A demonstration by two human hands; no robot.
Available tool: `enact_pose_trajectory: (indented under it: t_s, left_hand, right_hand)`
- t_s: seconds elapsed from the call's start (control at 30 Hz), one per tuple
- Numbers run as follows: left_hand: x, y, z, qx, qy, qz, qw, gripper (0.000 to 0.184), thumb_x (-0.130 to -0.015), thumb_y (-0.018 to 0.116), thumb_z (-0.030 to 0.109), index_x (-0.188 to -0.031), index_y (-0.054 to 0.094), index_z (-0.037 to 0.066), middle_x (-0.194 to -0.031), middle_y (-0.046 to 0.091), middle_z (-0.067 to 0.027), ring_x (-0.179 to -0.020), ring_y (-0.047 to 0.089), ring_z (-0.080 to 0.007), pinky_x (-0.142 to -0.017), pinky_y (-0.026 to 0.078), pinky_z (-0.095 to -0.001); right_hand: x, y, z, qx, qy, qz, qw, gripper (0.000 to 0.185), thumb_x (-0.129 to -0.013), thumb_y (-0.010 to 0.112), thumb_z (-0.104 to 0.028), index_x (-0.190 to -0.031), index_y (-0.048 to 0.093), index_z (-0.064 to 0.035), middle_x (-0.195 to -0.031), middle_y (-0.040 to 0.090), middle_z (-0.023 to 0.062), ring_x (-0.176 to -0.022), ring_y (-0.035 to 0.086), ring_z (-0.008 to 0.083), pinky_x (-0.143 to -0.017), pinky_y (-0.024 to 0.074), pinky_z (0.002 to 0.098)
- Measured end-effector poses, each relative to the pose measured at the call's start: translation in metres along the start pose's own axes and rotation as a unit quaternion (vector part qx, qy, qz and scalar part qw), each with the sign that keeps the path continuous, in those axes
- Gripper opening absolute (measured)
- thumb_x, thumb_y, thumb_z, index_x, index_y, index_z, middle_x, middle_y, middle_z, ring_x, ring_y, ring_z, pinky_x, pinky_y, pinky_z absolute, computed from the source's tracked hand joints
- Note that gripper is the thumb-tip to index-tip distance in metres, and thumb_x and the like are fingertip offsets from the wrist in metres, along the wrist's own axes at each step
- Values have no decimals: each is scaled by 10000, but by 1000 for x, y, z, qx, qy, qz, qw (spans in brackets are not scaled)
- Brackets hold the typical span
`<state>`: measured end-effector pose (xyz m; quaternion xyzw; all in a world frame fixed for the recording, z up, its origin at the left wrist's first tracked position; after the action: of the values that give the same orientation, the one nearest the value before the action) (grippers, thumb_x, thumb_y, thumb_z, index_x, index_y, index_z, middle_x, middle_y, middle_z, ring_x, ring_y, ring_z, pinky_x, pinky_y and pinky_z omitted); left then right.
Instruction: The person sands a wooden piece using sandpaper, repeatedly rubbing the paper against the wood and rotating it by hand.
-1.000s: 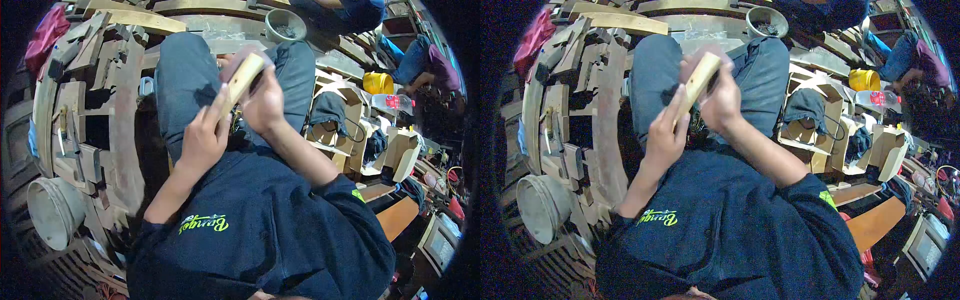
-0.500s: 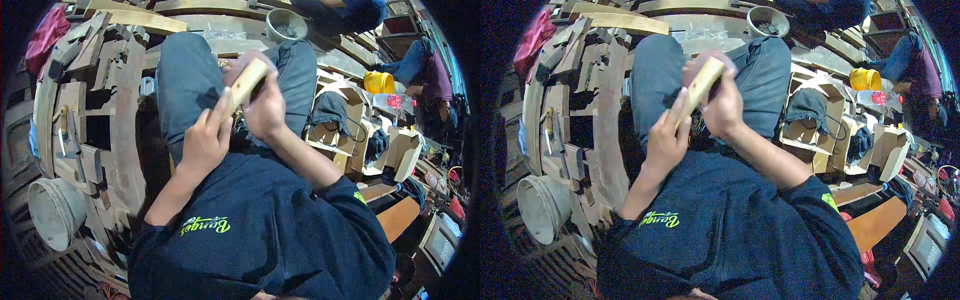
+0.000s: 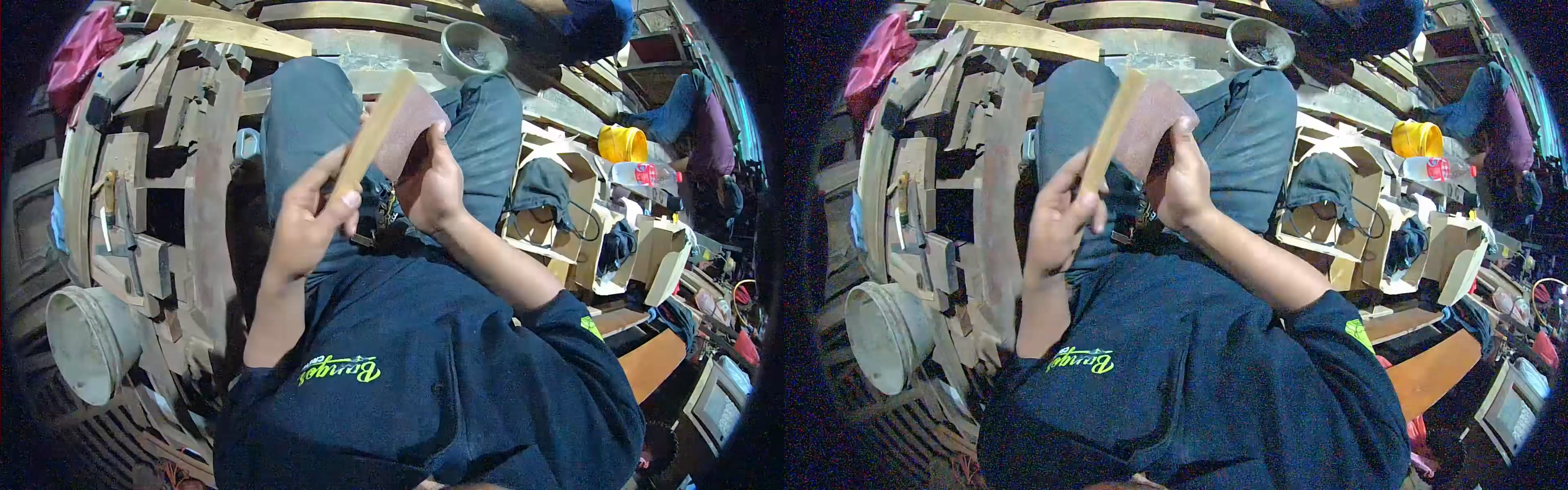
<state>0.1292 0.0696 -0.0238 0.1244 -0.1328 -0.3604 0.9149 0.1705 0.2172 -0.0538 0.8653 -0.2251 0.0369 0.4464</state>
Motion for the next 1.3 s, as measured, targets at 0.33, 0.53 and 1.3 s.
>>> enact_pose_trajectory:
  t_s: [0.33,0.53,1.3]
  left_hand:
    - [0,4,-4,-337,92,90,933,388,-1024,495,151,-1390,498,19,-1072,684,-136,-621,612,-117,-544,486,-249]
    - [3,16,0,-444,166,29,880,469,-932,618,123,-1389,526,69,-1012,662,-249,-894,661,-407,-790,520,-428]
    - [9,16,-20,-516,154,41,841,480,-945,592,166,-1418,516,132,-803,615,-197,-684,625,-378,-618,510,-444]
  right_hand:
    - [0,0,-10,-79,15,-22,997,642,-1056,164,-483,-1488,296,-27,-1466,440,186,-1374,420,338,-1163,336,474]
    - [-6,-10,-22,-86,-42,27,995,612,-1068,166,-449,-1438,366,-4,-1410,492,183,-1312,490,315,-1146,368,459]
    - [-2,-24,-5,-56,-21,118,991,616,-1070,163,-450,-1420,364,17,-1416,469,182,-1325,471,302,-1152,351,428]
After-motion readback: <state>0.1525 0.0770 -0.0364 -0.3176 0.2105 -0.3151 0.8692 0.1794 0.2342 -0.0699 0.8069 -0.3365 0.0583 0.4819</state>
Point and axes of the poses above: each hand's wrist, its own x-axis away from the middle knuckle, its own y-axis out of the palm, z = x × y, the point moved 4 cm from there along -x, towards the middle knuckle
